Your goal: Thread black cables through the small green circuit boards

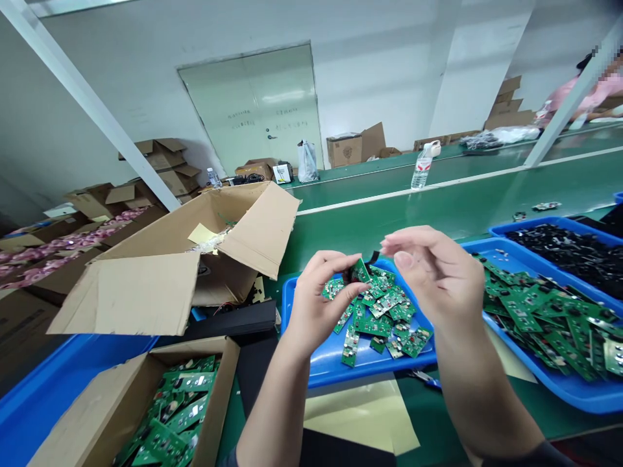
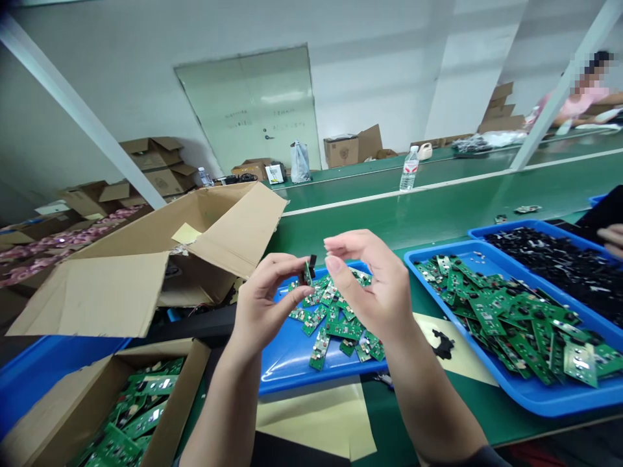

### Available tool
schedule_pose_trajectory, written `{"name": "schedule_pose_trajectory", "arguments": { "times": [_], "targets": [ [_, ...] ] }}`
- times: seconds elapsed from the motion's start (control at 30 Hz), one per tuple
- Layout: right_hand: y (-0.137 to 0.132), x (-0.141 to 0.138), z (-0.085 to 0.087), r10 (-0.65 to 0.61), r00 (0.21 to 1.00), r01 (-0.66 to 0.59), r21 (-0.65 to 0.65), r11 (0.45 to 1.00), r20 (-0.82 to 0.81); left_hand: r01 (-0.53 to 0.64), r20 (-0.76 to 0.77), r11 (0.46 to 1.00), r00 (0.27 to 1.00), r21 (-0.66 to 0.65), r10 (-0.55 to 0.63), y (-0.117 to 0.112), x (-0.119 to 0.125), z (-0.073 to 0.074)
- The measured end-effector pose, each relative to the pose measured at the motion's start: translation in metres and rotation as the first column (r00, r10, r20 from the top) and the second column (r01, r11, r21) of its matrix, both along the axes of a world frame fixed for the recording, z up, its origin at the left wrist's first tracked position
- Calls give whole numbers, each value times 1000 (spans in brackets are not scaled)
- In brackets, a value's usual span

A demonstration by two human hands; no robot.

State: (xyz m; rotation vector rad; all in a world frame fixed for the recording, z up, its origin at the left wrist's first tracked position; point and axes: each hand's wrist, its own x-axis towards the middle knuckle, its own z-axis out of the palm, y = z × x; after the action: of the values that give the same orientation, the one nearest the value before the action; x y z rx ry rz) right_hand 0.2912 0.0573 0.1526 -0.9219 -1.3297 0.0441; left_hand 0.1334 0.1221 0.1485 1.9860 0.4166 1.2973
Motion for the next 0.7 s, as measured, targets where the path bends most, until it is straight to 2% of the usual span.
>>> {"name": "schedule_pose_trajectory", "arguments": {
  "times": [0.1,0.23,0.47,0.6,0.7],
  "targets": [
    [-2,3,4,43,996,-37,-75,997,75,-119,-25,964,991,237,129,1,-1,0],
    [-3,3,7,22,985,-16,-39,999,171,-134,-24,932,988,336,151,1,-1,2],
    [-2,4,9,58,954,-81,67,994,294,-106,5,958,994,265,109,-1,-4,3],
    [-1,5,8,68,939,-97,70,993,337,-71,7,984,997,164,71,-1,-5,2],
    [-1,7,8,77,927,-108,64,992,367,-63,9,985,998,160,62,0,-6,3]
  ]
}}
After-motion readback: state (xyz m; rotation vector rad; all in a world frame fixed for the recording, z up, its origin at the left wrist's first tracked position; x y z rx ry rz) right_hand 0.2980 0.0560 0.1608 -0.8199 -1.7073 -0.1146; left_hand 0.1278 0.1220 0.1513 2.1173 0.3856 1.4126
